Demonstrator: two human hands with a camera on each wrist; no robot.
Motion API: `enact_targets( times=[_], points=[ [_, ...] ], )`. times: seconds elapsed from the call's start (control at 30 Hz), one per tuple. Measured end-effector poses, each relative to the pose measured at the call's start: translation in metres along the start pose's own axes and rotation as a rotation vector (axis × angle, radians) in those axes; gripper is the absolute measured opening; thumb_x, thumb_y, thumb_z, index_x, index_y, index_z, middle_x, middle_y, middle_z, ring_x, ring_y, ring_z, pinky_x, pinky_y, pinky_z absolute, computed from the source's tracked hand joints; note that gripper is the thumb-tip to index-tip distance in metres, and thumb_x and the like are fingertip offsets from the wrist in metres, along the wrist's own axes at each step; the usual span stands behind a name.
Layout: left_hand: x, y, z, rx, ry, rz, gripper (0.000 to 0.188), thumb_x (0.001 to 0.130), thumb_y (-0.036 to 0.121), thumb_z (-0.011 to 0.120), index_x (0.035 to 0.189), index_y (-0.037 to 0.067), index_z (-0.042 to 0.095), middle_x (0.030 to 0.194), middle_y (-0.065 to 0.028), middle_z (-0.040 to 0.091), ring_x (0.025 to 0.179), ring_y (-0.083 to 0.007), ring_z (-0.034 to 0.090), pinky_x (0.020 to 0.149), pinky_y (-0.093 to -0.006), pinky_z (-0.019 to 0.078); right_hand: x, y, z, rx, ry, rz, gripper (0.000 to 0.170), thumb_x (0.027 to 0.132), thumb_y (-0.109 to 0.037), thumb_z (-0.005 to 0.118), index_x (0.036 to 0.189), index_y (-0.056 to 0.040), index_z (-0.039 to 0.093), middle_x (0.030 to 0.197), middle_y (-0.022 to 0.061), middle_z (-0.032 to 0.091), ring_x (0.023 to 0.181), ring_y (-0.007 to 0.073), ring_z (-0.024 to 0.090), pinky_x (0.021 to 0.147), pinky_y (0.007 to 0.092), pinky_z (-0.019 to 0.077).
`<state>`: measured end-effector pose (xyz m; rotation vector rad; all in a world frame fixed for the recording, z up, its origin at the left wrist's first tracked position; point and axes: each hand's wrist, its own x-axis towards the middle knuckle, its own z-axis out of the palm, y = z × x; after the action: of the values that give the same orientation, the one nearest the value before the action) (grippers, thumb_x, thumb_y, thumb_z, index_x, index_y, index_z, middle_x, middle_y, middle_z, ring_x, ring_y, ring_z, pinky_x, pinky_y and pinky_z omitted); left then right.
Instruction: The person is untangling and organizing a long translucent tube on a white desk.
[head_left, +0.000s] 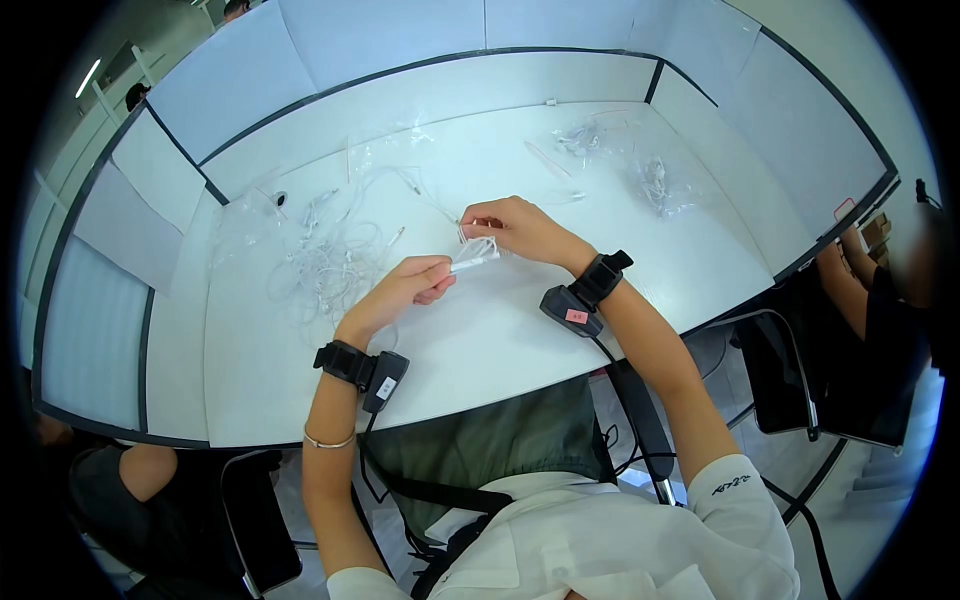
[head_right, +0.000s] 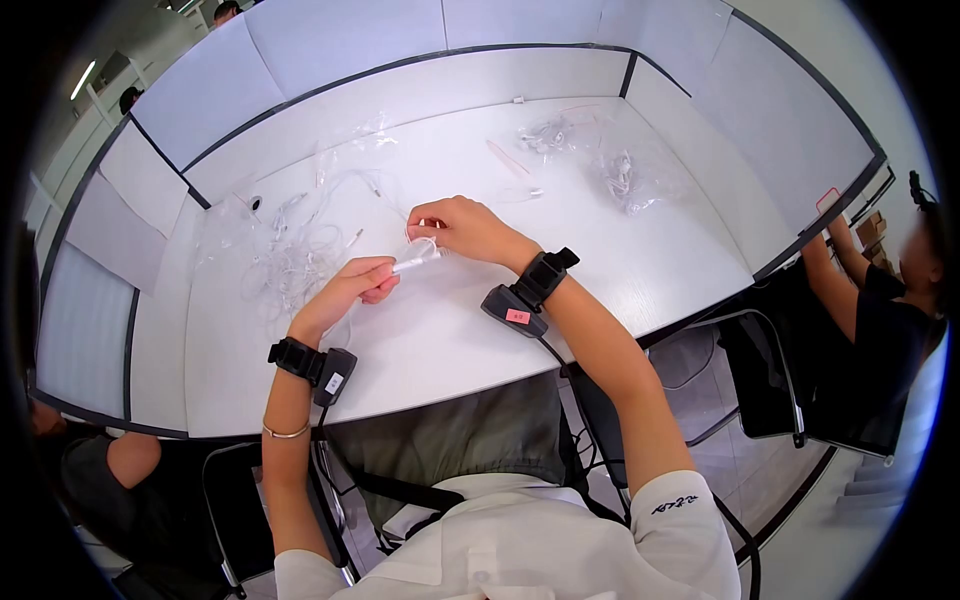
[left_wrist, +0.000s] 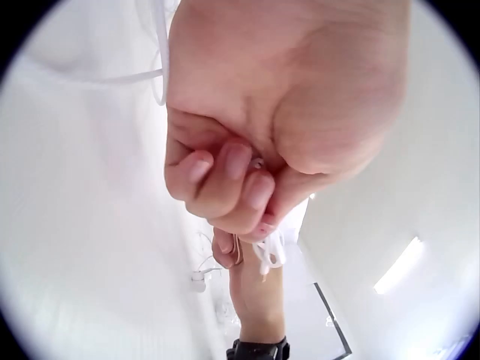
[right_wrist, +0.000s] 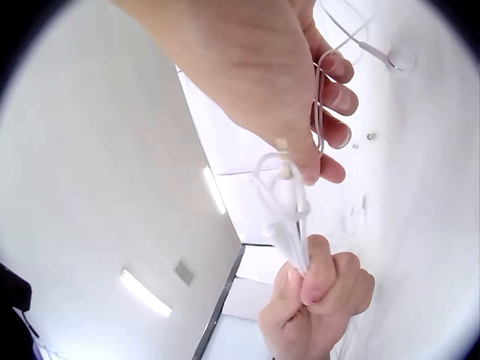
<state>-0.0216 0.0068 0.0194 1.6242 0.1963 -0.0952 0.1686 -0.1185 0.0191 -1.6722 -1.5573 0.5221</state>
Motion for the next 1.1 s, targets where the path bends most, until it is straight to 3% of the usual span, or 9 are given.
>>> enact_targets(
  times=[0.13,0.27,0.5,0.63,0.67,0.77,0.87,1.0,1.1],
  points=[
    [0.002,-0.005,0.0,0.136,0.02,-0.037,0.03,0.098,0.028,0.042,0.075,0.008,0.045,0.068,0.0068,0.033,0.061,-0.0053,0.028,0.056,-0.02,0.0273,-0.003,-0.004,-0.001,-0.128,0.027,0.043,0.018,0.086,-0.027,0.056,0.089,-0.0129,0.067,0.068,0.0042,0.062,0.059,0.0185,0.056,0.056,0.0305,0.0426],
    [0.002,-0.009,-0.002,0.266,0.045,-0.006,0.03,0.098,0.026,0.041,0.075,0.008,0.045,0.068,0.0062,0.035,0.063,-0.0057,0.03,0.057,-0.0198,0.0291,-0.002,-0.002,-0.001,-0.136,0.053,0.029,0.019,0.086,-0.028,0.06,0.091,-0.0107,0.066,0.063,0.0038,0.058,0.054,0.0138,0.048,0.052,0.0281,0.0373],
    [0.002,-0.003,-0.001,0.107,0.11,0.046,0.031,0.098,0.029,0.041,0.075,0.008,0.047,0.066,0.0057,0.035,0.059,-0.0045,0.027,0.053,-0.0197,0.0236,-0.001,0.002,0.0,-0.179,0.07,0.075,0.019,0.085,-0.028,0.061,0.092,-0.0116,0.067,0.062,0.0025,0.058,0.054,0.0145,0.049,0.052,0.0288,0.0374],
    [0.004,-0.003,-0.002,0.04,0.291,0.117,0.032,0.098,0.031,0.041,0.076,0.009,0.047,0.063,0.0069,0.032,0.057,-0.0038,0.027,0.052,-0.0201,0.0219,-0.001,0.001,0.003,-0.257,0.153,0.036,0.019,0.086,-0.029,0.057,0.095,-0.0151,0.066,0.078,0.0039,0.063,0.071,0.0182,0.06,0.062,0.0307,0.0461],
    [0.003,-0.002,-0.001,0.018,0.336,0.132,0.032,0.098,0.031,0.041,0.076,0.009,0.046,0.062,0.0072,0.031,0.056,-0.0039,0.026,0.052,-0.0203,0.0218,-0.002,-0.001,-0.001,-0.21,0.093,0.101,0.02,0.086,-0.024,0.058,0.104,-0.0146,0.063,0.09,0.0043,0.061,0.082,0.0179,0.059,0.07,0.0306,0.0469],
    [0.005,-0.006,-0.007,-0.07,0.389,0.165,0.031,0.098,0.029,0.041,0.075,0.009,0.045,0.062,0.0071,0.031,0.055,-0.0035,0.026,0.051,-0.02,0.0215,-0.002,0.005,0.006,-0.158,0.305,-0.157,0.028,0.084,-0.017,0.058,0.112,-0.0126,0.058,0.1,0.0051,0.057,0.09,0.0193,0.056,0.078,0.031,0.0465],
    [0.008,-0.012,-0.01,-0.063,0.411,0.191,0.031,0.098,0.029,0.041,0.075,0.009,0.045,0.061,0.0071,0.032,0.054,-0.003,0.025,0.05,-0.0196,0.0213,0.0,-0.001,0.007,-0.117,0.328,-0.212,0.035,0.082,-0.011,0.058,0.117,-0.0108,0.054,0.107,0.0063,0.054,0.096,0.0205,0.053,0.083,0.0317,0.0453],
    [0.011,-0.02,-0.011,0.058,0.455,0.214,0.035,0.098,0.032,0.04,0.075,0.007,0.047,0.064,0.0057,0.034,0.057,-0.004,0.028,0.051,-0.0199,0.0237,0.002,-0.007,0.011,0.062,0.33,-0.275,0.025,0.084,-0.014,0.055,0.108,-0.0095,0.058,0.102,0.0068,0.056,0.095,0.0231,0.053,0.086,0.0337,0.0412],
    [0.012,-0.021,-0.007,0.146,0.474,0.2,0.035,0.098,0.032,0.039,0.075,0.007,0.046,0.065,0.0049,0.036,0.06,-0.0055,0.031,0.054,-0.021,0.027,0.001,-0.009,0.018,-0.086,0.311,-0.301,0.021,0.084,-0.017,0.057,0.104,-0.011,0.06,0.101,0.0061,0.056,0.094,0.0239,0.052,0.086,0.0336,0.0403]
  ],
)
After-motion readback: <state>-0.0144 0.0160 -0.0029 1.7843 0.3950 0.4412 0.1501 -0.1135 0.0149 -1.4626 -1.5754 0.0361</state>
